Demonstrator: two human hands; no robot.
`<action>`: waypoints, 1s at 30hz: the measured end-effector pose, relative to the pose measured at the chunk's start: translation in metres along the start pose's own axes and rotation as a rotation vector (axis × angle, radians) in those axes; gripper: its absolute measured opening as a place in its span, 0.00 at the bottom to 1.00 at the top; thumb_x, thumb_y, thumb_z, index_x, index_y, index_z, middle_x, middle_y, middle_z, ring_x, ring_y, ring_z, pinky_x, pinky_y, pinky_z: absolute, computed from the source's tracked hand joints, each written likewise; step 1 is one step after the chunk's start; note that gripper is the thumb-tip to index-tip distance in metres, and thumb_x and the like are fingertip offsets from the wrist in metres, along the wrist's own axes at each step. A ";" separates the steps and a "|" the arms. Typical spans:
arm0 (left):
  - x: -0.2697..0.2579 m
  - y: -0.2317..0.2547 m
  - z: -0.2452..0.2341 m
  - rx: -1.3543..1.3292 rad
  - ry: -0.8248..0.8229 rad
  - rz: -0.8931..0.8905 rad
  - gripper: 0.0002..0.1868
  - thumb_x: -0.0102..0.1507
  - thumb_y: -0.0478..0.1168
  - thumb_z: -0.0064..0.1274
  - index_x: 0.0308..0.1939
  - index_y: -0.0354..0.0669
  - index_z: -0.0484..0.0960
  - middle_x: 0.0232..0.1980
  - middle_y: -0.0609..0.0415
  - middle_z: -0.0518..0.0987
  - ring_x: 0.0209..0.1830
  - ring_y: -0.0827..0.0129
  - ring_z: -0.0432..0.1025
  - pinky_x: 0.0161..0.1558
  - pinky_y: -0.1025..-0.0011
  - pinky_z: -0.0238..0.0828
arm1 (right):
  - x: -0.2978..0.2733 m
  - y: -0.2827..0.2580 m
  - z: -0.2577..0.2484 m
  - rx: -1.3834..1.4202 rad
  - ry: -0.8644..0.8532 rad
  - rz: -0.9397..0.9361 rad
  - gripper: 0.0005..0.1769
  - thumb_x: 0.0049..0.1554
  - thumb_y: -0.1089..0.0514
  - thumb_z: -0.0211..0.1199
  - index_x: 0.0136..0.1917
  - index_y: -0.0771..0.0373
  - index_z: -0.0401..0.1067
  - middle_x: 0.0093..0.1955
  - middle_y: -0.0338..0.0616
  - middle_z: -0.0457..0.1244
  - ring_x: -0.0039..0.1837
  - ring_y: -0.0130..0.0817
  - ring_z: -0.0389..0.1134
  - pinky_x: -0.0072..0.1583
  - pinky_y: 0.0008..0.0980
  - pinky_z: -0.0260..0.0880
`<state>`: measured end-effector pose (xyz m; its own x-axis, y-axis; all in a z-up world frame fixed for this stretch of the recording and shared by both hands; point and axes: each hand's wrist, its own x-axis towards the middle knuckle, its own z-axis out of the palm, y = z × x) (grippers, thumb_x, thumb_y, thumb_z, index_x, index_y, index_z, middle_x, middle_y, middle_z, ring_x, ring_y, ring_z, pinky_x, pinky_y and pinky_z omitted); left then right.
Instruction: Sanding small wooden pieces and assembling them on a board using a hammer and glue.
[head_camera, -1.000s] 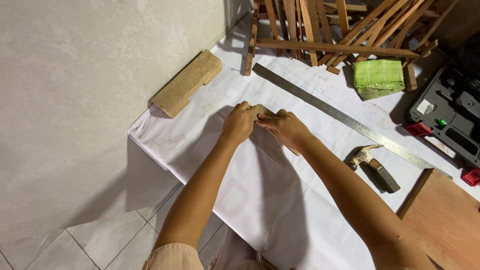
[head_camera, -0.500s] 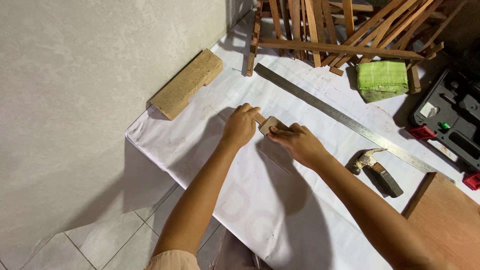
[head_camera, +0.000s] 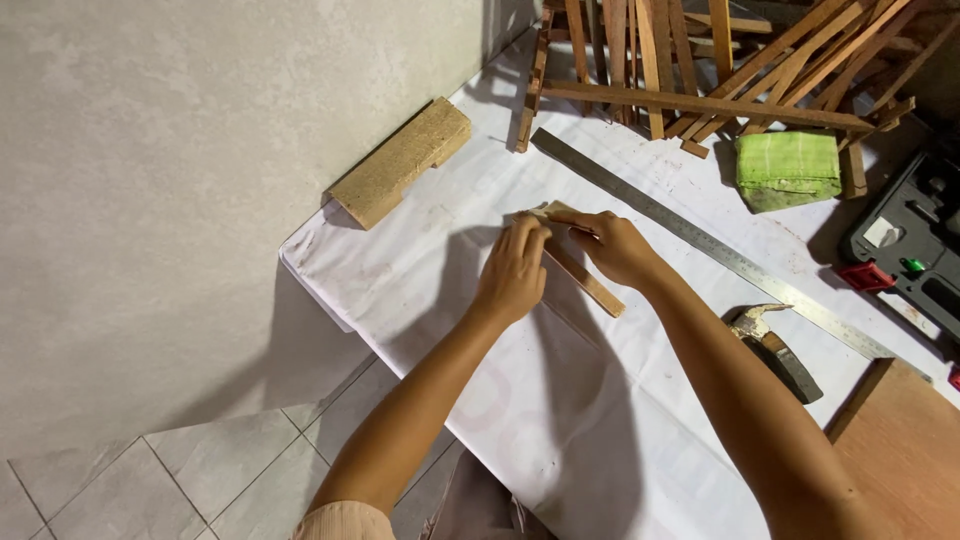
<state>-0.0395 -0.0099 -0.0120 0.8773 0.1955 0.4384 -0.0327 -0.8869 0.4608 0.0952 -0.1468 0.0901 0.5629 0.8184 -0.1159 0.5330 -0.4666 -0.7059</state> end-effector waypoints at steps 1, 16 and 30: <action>-0.007 0.011 0.000 -0.004 -0.004 -0.001 0.25 0.62 0.29 0.53 0.64 0.34 0.69 0.67 0.44 0.63 0.67 0.51 0.70 0.71 0.56 0.70 | -0.007 0.001 -0.001 0.001 -0.002 0.006 0.20 0.63 0.61 0.58 0.68 0.51 0.74 0.59 0.46 0.71 0.55 0.43 0.74 0.58 0.38 0.72; -0.019 0.046 0.009 -0.063 -0.511 0.065 0.13 0.64 0.40 0.53 0.38 0.31 0.86 0.44 0.37 0.83 0.51 0.49 0.78 0.71 0.57 0.68 | 0.026 0.027 0.052 -0.502 0.044 -0.340 0.23 0.54 0.61 0.63 0.63 0.48 0.78 0.66 0.31 0.68 0.57 0.40 0.67 0.65 0.38 0.67; -0.022 0.043 0.014 -0.144 -0.140 0.205 0.23 0.51 0.32 0.54 0.51 0.28 0.82 0.50 0.34 0.82 0.55 0.41 0.75 0.56 0.56 0.73 | -0.025 0.010 0.006 -0.607 -0.219 -0.170 0.26 0.55 0.64 0.56 0.65 0.48 0.75 0.69 0.30 0.66 0.56 0.41 0.67 0.64 0.37 0.66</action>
<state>-0.0538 -0.0579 -0.0125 0.9026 -0.0501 0.4276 -0.2748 -0.8316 0.4827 0.0830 -0.1704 0.0817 0.3326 0.9164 -0.2226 0.8999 -0.3790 -0.2158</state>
